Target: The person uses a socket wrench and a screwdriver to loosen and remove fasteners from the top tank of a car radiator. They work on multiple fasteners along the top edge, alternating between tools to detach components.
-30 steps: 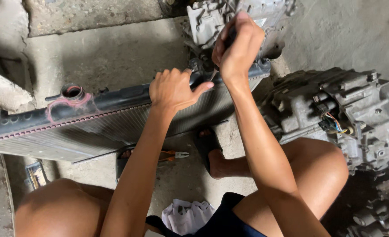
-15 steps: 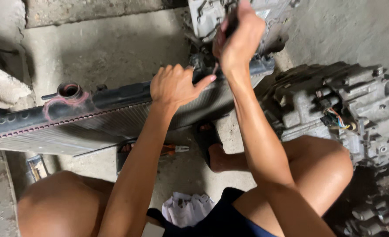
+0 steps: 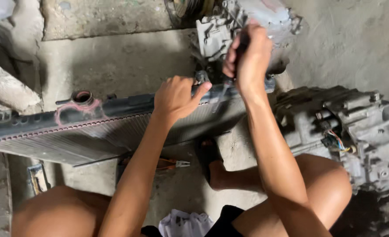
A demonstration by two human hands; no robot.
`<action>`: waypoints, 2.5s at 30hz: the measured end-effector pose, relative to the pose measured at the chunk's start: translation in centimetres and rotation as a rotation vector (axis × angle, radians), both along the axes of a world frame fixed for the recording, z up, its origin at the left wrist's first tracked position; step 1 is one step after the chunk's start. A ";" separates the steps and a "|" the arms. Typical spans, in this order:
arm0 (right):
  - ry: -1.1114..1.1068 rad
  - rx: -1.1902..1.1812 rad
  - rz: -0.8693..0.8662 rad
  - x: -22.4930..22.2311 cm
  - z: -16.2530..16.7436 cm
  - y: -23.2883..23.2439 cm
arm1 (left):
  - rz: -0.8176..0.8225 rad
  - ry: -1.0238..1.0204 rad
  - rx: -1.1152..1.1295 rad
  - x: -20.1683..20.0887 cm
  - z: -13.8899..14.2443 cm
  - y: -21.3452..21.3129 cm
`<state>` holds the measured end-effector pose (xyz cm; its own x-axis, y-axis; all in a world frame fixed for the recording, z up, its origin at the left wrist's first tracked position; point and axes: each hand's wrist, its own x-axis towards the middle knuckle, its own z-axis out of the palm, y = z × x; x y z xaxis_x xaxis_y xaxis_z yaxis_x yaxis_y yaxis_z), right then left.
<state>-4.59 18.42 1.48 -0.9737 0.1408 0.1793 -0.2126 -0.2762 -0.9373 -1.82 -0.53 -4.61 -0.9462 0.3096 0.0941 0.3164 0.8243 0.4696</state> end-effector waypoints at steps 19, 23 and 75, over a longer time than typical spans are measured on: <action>0.134 0.807 0.292 1.5 2.0 1.4 | 0.030 -0.109 1.285 1.1 4.7 3.8; -0.068 1.513 0.315 3.1 -0.3 5.1 | 0.061 -0.012 1.156 1.8 6.3 2.5; 0.195 1.896 0.337 9.2 -5.3 1.3 | -0.019 0.158 -0.547 8.6 7.9 -14.9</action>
